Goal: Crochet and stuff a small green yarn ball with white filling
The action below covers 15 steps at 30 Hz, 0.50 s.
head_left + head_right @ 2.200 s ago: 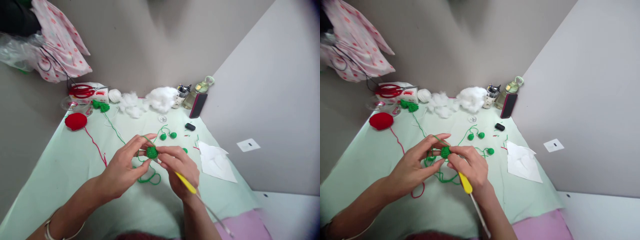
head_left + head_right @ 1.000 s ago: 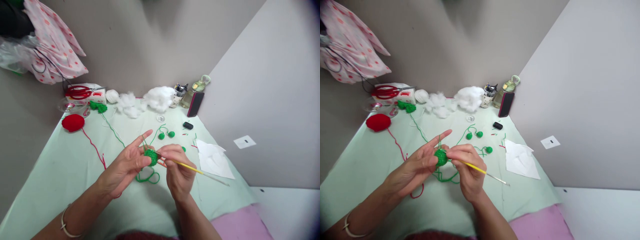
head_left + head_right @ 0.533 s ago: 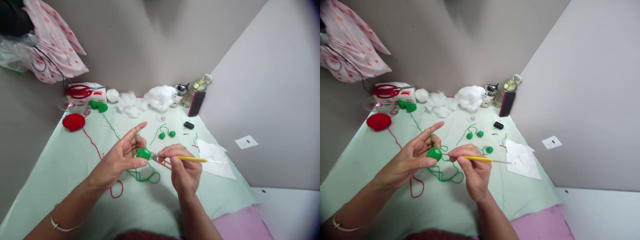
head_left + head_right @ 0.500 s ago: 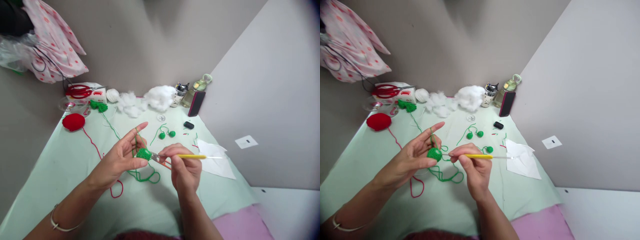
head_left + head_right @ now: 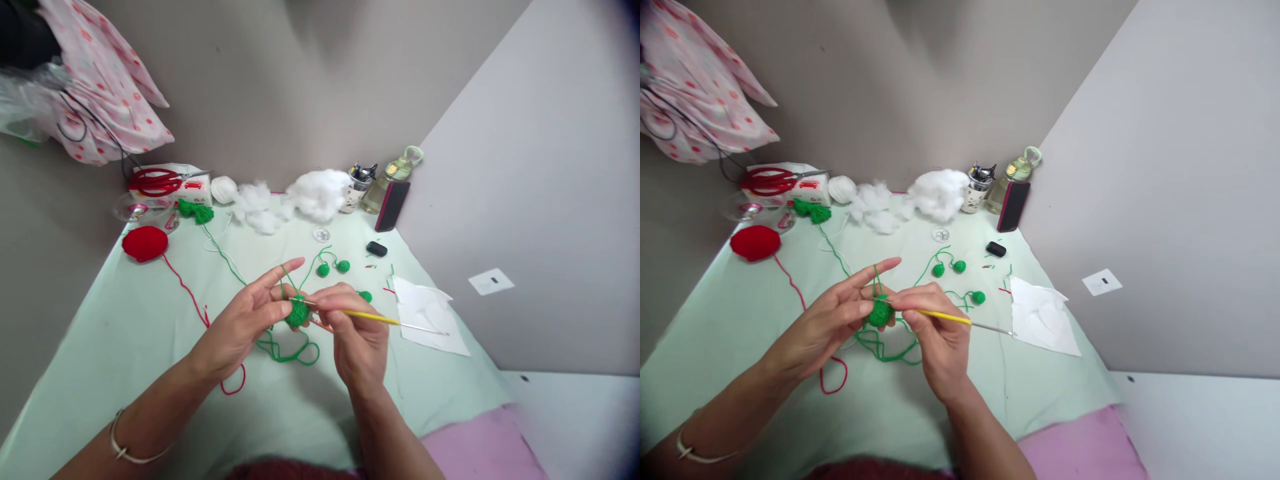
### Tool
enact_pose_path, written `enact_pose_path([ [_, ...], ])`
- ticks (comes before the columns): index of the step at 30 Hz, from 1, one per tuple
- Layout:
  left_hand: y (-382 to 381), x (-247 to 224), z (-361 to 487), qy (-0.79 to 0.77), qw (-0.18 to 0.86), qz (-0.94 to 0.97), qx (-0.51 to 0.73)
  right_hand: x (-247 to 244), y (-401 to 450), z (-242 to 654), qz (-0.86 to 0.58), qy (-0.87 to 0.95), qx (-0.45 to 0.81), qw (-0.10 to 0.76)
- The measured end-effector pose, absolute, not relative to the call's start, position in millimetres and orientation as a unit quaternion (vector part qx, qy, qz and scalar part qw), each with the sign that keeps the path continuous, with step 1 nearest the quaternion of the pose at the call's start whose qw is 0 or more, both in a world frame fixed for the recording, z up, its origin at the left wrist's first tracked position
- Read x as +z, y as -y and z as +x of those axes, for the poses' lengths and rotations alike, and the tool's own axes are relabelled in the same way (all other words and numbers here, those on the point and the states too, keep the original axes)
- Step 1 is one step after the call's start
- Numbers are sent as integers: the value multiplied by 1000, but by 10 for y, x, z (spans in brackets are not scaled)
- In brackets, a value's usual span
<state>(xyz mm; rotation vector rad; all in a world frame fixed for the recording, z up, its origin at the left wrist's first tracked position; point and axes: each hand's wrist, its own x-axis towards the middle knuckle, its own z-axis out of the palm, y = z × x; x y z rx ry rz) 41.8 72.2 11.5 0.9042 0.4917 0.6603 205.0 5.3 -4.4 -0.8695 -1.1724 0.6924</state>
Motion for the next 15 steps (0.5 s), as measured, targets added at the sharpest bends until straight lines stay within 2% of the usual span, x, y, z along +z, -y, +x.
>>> enact_pose_path([
  [15,-716,146,397,-191,854,403,269,63,-119,2182,-370,431,408,715],
])
